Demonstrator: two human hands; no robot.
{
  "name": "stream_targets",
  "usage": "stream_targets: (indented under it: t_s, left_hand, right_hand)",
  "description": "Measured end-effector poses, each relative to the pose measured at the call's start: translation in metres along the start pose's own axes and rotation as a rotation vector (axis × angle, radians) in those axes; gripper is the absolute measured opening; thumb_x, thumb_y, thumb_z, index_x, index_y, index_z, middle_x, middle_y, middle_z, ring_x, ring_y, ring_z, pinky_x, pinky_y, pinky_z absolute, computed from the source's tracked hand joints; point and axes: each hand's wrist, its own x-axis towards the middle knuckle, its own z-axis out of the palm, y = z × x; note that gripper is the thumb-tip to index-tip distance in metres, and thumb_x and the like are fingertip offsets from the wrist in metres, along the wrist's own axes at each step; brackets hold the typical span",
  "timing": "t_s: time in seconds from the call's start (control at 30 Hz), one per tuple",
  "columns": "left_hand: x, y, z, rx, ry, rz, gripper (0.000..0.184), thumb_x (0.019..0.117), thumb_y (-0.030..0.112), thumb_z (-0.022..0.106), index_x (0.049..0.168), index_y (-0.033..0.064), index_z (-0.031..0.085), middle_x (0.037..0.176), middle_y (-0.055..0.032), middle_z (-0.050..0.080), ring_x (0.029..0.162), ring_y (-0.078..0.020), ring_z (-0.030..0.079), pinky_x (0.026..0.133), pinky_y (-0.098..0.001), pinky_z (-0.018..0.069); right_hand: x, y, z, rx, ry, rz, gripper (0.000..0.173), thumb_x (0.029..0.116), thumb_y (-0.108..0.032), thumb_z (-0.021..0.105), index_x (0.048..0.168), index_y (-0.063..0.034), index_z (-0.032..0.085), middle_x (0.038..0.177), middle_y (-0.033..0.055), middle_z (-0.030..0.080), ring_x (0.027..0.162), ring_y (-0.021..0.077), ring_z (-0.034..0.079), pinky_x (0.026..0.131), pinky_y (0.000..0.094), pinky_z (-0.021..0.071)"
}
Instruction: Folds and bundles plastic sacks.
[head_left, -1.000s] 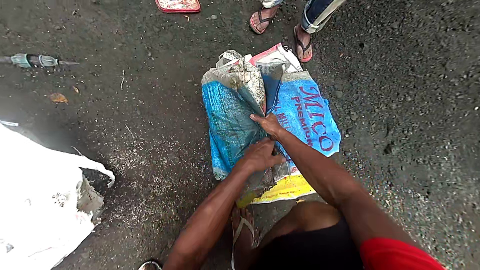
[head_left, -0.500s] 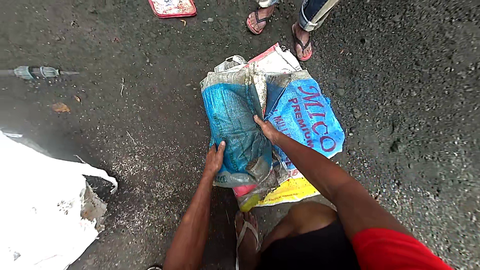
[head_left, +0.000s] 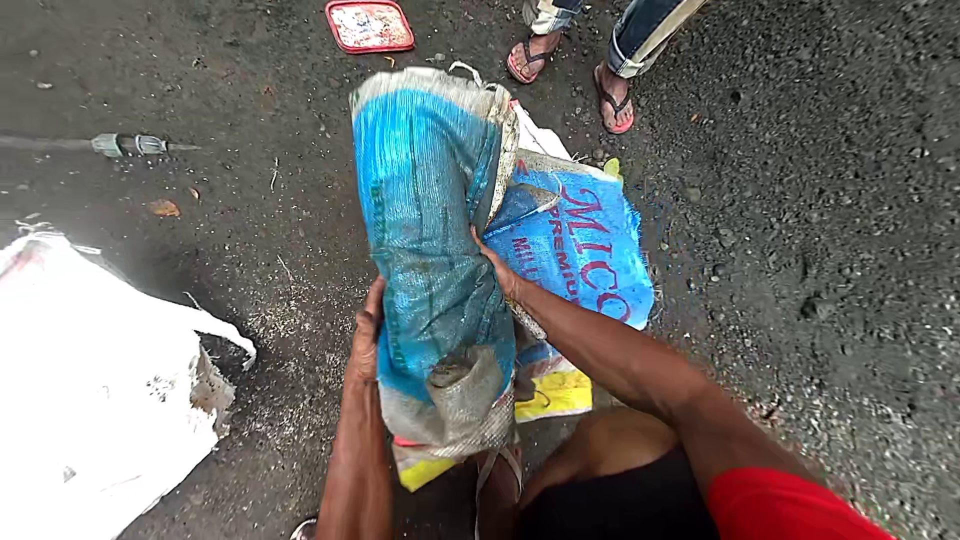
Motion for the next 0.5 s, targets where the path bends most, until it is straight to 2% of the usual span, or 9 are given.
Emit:
stream_targets:
  t_s: [0.03,0.07,0.1,0.13,0.17,0.23,0.33,0.43,0.5]
  left_hand:
    - [-0.005,-0.001,-0.014,0.053,0.018,-0.014,0.115,0.0834,0.079,0.060,0.156,-0.0030,0.024,0.137,-0.0009,0.062,0.121,0.0002,0.059,0.104,-0.0208,0.0488]
    - [-0.016,-0.002,-0.022,0.034,0.069,-0.066,0.087,0.0991,0.059,0.052,0.153,-0.0052,0.028,0.135,-0.0040,0.060,0.119,-0.0012,0.058,0.103,-0.0215,0.0485]
    - [-0.030,0.004,-0.021,-0.009,0.171,-0.140,0.053,0.1099,0.038,0.039,0.144,-0.0025,0.041,0.123,-0.0023,0.064,0.109,-0.0009,0.061,0.097,-0.0215,0.0517]
    - [-0.043,0.017,-0.012,-0.037,0.302,-0.241,0.032,0.1125,0.026,0.031,0.125,0.0069,0.054,0.102,0.0050,0.069,0.093,0.0027,0.065,0.085,-0.0186,0.0560]
    - [-0.054,0.017,-0.013,-0.109,0.333,-0.265,0.031,0.1094,0.021,0.029,0.112,0.0136,0.059,0.089,0.0090,0.073,0.083,0.0037,0.068,0.077,-0.0176,0.0583]
    - [-0.076,0.010,-0.015,-0.228,0.278,-0.227,0.024,0.0953,0.018,0.043,0.114,0.0154,0.058,0.087,0.0092,0.073,0.081,0.0024,0.069,0.073,-0.0182,0.0593]
    - [-0.101,0.006,-0.030,-0.122,0.116,-0.359,0.074,0.0707,0.024,0.080,0.136,0.0114,0.047,0.101,0.0098,0.073,0.088,0.0004,0.070,0.078,-0.0211,0.0598]
    - [-0.100,0.002,-0.053,0.141,0.014,-0.478,0.077,0.0711,0.019,0.076,0.140,0.0045,0.046,0.112,0.0029,0.072,0.096,-0.0038,0.069,0.085,-0.0254,0.0588]
    - [-0.088,0.002,-0.078,0.261,0.078,-0.369,0.092,0.0694,0.033,0.084,0.147,0.0022,0.045,0.128,-0.0047,0.068,0.112,-0.0107,0.067,0.095,-0.0318,0.0575]
  right_hand:
    - [0.000,-0.003,0.013,0.050,-0.021,-0.020,0.053,0.1139,-0.030,0.013,0.160,-0.0056,0.026,0.157,0.0072,0.041,0.138,0.0017,0.044,0.113,0.0219,0.0378]
    - [0.002,-0.004,0.023,0.068,-0.058,-0.044,0.053,0.1140,-0.033,0.014,0.157,-0.0067,0.030,0.152,0.0056,0.047,0.133,0.0011,0.048,0.111,0.0224,0.0412]
    - [0.006,0.000,0.029,0.055,-0.111,-0.072,0.053,0.1138,-0.035,0.015,0.155,-0.0075,0.034,0.148,0.0047,0.051,0.130,0.0013,0.051,0.109,0.0237,0.0437]
    - [0.011,0.006,0.032,0.015,-0.155,-0.088,0.053,0.1134,-0.039,0.017,0.153,-0.0098,0.038,0.143,0.0032,0.056,0.126,0.0015,0.055,0.106,0.0250,0.0469]
    - [0.016,0.013,0.034,-0.046,-0.171,-0.099,0.054,0.1124,-0.044,0.020,0.150,-0.0137,0.044,0.137,0.0005,0.061,0.120,0.0007,0.059,0.102,0.0251,0.0502]
    - [0.022,0.023,0.036,-0.121,-0.195,-0.114,0.054,0.1128,-0.041,0.019,0.151,-0.0114,0.043,0.140,0.0027,0.058,0.122,0.0014,0.056,0.104,0.0248,0.0476]
    - [0.017,0.031,0.037,-0.157,-0.183,-0.081,0.053,0.1138,-0.035,0.017,0.154,-0.0082,0.038,0.146,0.0044,0.053,0.127,0.0005,0.052,0.107,0.0225,0.0438]
    - [0.021,0.026,0.037,-0.083,-0.157,-0.089,0.050,0.1135,-0.036,0.018,0.148,-0.0117,0.044,0.130,-0.0005,0.062,0.114,-0.0026,0.058,0.098,0.0209,0.0494]
    - [0.023,0.025,0.032,-0.075,-0.152,-0.086,0.050,0.1130,-0.040,0.020,0.148,-0.0148,0.045,0.129,-0.0023,0.063,0.113,-0.0029,0.059,0.097,0.0211,0.0510]
